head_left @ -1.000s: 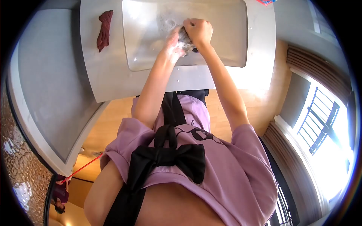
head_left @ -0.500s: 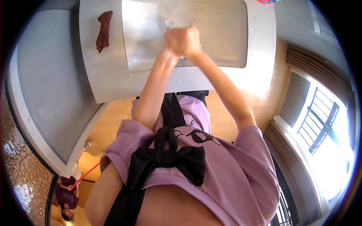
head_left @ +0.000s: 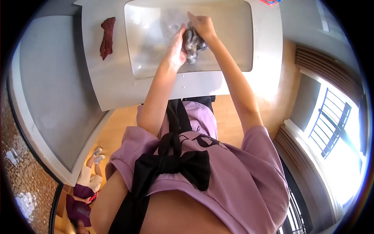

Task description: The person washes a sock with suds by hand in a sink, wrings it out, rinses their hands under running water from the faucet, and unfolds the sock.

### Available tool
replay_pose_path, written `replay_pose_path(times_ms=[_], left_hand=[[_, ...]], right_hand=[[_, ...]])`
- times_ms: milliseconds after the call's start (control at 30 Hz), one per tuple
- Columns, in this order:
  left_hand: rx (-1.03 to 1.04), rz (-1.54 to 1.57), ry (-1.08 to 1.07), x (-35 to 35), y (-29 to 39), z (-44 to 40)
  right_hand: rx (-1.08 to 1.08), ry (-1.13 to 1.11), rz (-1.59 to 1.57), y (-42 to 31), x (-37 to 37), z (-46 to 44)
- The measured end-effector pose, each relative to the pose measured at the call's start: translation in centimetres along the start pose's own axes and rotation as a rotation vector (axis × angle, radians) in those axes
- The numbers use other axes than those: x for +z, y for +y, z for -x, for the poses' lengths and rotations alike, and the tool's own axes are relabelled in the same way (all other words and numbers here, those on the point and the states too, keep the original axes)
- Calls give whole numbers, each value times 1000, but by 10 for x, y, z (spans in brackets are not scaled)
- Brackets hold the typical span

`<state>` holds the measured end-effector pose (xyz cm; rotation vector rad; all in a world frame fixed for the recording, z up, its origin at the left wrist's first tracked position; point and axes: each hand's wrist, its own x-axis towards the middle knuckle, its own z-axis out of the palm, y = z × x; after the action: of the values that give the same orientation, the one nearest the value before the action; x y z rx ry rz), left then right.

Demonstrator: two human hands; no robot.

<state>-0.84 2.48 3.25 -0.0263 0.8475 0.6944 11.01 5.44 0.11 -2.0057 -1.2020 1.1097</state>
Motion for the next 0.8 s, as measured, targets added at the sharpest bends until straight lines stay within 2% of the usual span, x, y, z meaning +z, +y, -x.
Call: replay_pose_path(times_ms=[33,100,133,167,200,233,267,300,333,367,400,433,500,567,600,633,700,767,800], left_hand=[[56,-118,-27,7,8,11],[225,-302,-149,-12,17,-2],[335,-584,-199,-10,24,2],[444,-868,-243,-7,29,6],[565,-942,-340,-17,25,-3],[767,-1205,-322,-29,18,-10],[809,-1246,-285,-39,11,-18],[853,-1283,-250,-38,8,-19],[852,-1283,-254,-38,8,-20],[720,-1344,-213,-41,8,-20],[585,-1400,-169,-44,9,-18],[581,-1401,-165,-48,9,-18],[327,-1303,-198,-52,10,-21],[327,-1290,-188,-59,11,-25],[288,-1183,-151,-52,17,-14],[249,-1077,-114,-45,22,-4],[305,-988,-90,-39,20,-3],[304,-333,-206,-39,15,-13],[258,-180,-193,-40,11,-21]], right_hand=[[-4,5,2,-3,-7,7],[292,-215,-566,-4,-19,32],[395,-321,-610,1,-27,37],[396,-325,-607,12,-29,38],[322,-368,-737,28,-29,40],[245,-416,-867,24,-28,45],[227,-522,-892,21,-38,45],[227,-519,-891,24,-39,41],[196,-328,-859,27,-39,33],[167,-142,-822,30,-38,30],[38,-217,-973,21,-49,28],[-40,-178,-936,9,-55,30],[-112,-103,-852,-1,-65,31],[-165,-16,-932,-4,-74,26],[-163,55,-929,-10,-79,26],[-135,63,-880,-14,-83,27],[-106,141,-795,-18,-81,25],[-70,190,-777,-24,-69,31],[-99,222,-667,-28,-60,37]])
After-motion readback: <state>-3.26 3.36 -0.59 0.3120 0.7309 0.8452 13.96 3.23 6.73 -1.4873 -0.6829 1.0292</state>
